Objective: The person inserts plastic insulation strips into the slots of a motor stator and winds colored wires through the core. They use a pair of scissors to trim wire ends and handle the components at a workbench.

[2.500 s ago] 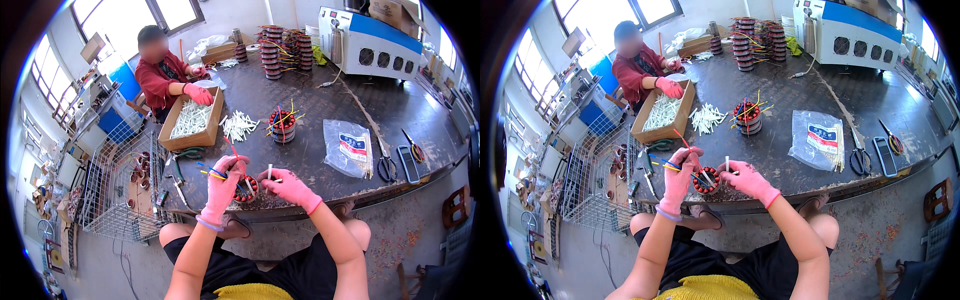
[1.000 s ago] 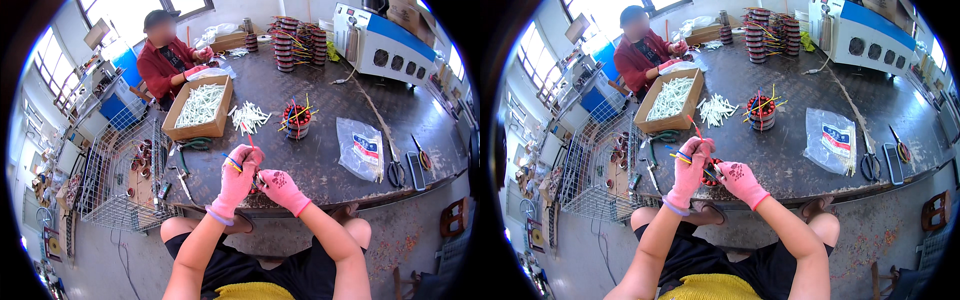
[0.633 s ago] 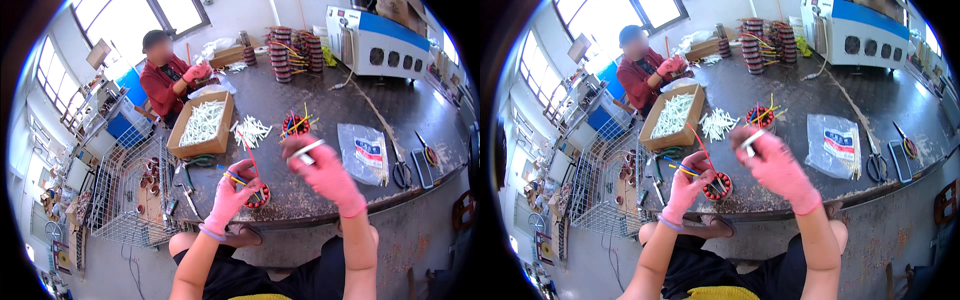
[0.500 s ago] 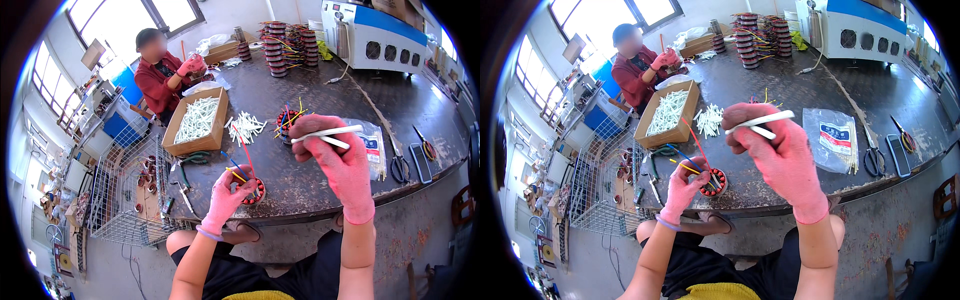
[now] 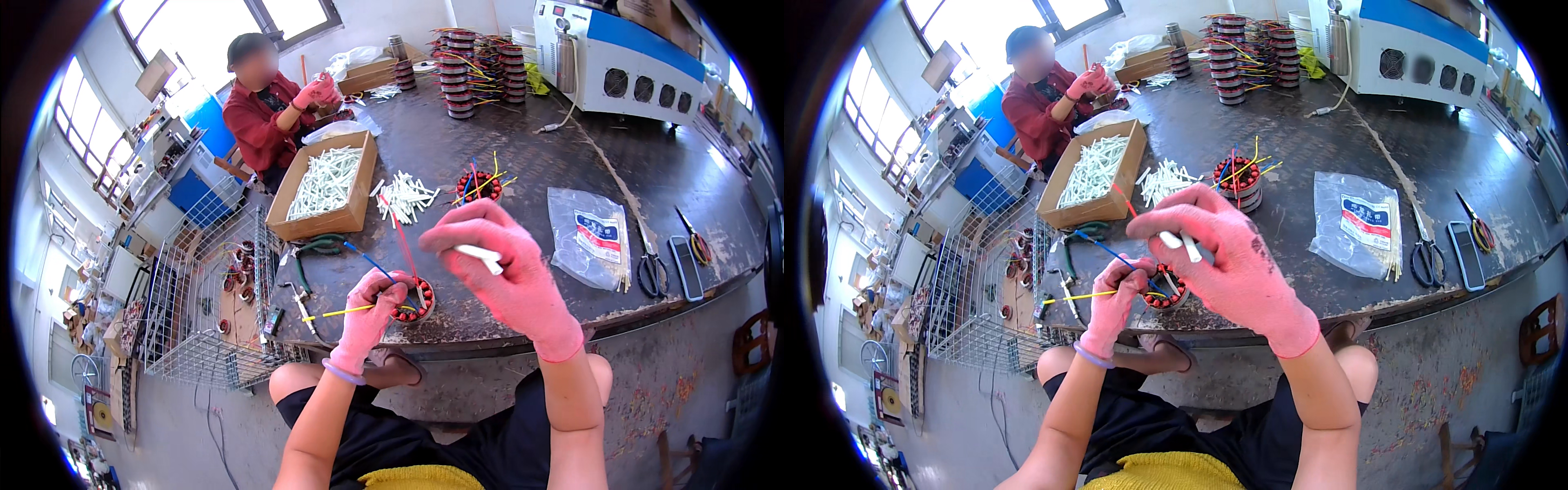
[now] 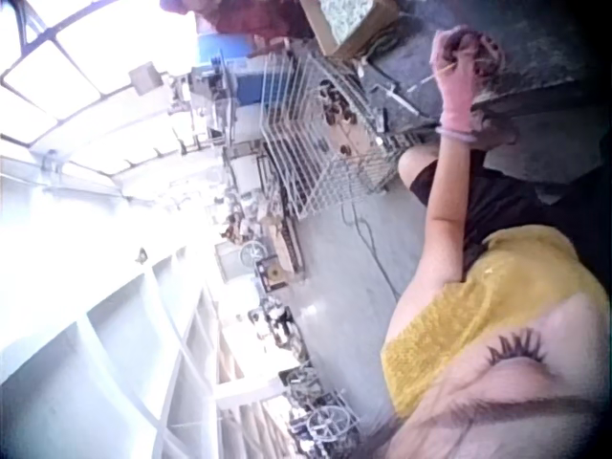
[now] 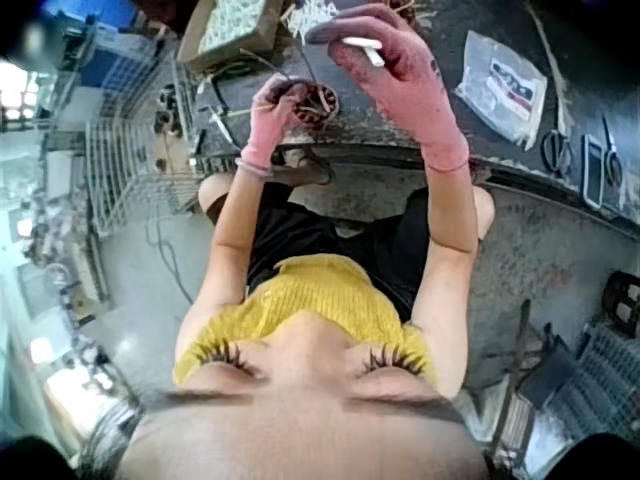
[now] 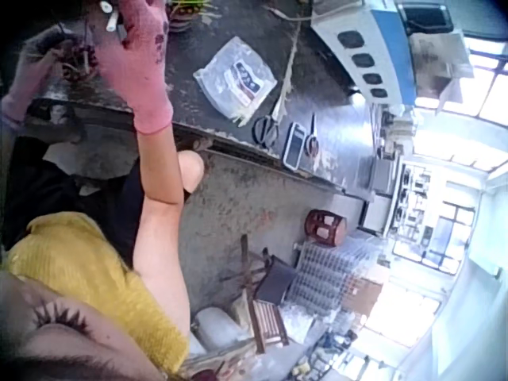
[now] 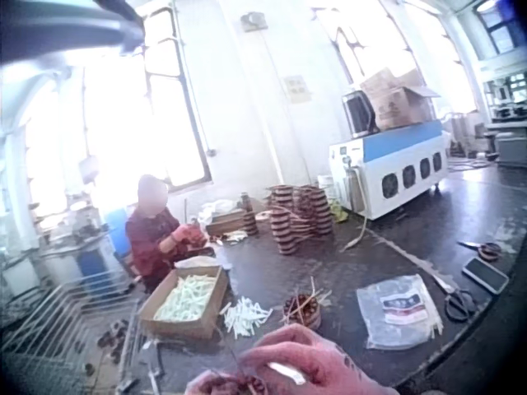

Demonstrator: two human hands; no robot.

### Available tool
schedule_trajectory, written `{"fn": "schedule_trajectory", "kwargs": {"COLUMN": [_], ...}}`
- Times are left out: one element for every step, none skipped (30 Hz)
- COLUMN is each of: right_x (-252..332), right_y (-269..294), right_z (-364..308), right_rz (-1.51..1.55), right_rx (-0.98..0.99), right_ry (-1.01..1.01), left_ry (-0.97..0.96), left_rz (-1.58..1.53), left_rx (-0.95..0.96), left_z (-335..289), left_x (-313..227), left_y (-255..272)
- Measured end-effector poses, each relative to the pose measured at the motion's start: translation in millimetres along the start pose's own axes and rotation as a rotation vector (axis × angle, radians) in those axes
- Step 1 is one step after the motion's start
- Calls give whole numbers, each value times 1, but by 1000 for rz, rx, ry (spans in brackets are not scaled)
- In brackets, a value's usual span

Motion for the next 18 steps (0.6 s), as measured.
{"fn": "schedule_trajectory", "kwargs": {"right_x": [-3,-5,-4,-5,-2,0,4,12,20,25,30,32,14,-1,0,1,2,2], "right_y": [-4,-7,-9,-9,-12,-16,-17,-17,-17,-17,-8,-10,-13,-16,-19,-21,-22,-22], "right_z": [-1,-1,0,0,-4,-7,-7,-10,-13,-15,-6,-3,-1,-1,-2,-1,-3,-4], "right_rz": [-22,-47,-73,58,192,325,366,372,376,379,102,2,132,265,366,371,352,332], "right_rx": [16,34,29,31,38,45,-50,-115,-178,-240,-221,-216,-175,-128,-86,-90,-81,-74], "right_ry": [-2,-4,57,-110,-276,-443,-437,-325,-213,-101,269,284,36,-193,-324,-311,-332,-353], "left_ry": [10,0,-11,-22,-64,-106,-148,-187,-225,-262,-329,-233,-137,-58,-88,-140,-192,-243], "left_rz": [-45,-5,35,74,83,93,102,114,126,138,130,135,139,154,84,192,291,389], "left_rx": [9,7,5,5,-7,-18,-29,-18,-7,3,-34,-18,-3,11,-11,30,75,121], "left_z": [-3,-5,-7,-7,-8,-8,-9,-9,-7,-6,0,0,-5,-6,-7,-4,-5,-6], "left_x": [1,0,-1,-1,-2,-1,-1,-3,-7,-8,-11,-10,-10,-13,-14,-19,-20,-22], "left_y": [3,3,3,2,1,-1,-2,-4,-5,-6,-8,-9,-11,-10,-16,-16,-16,-14]}}
Point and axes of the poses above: each hand's wrist, its own z-axis towards the middle knuckle, its own y-axis out of the back of the hand, x = y × z, the point moved 3 cm from there along z, towards the middle knuckle, and after that the axes turned 12 degrees about -y, right-handed, at the moved point
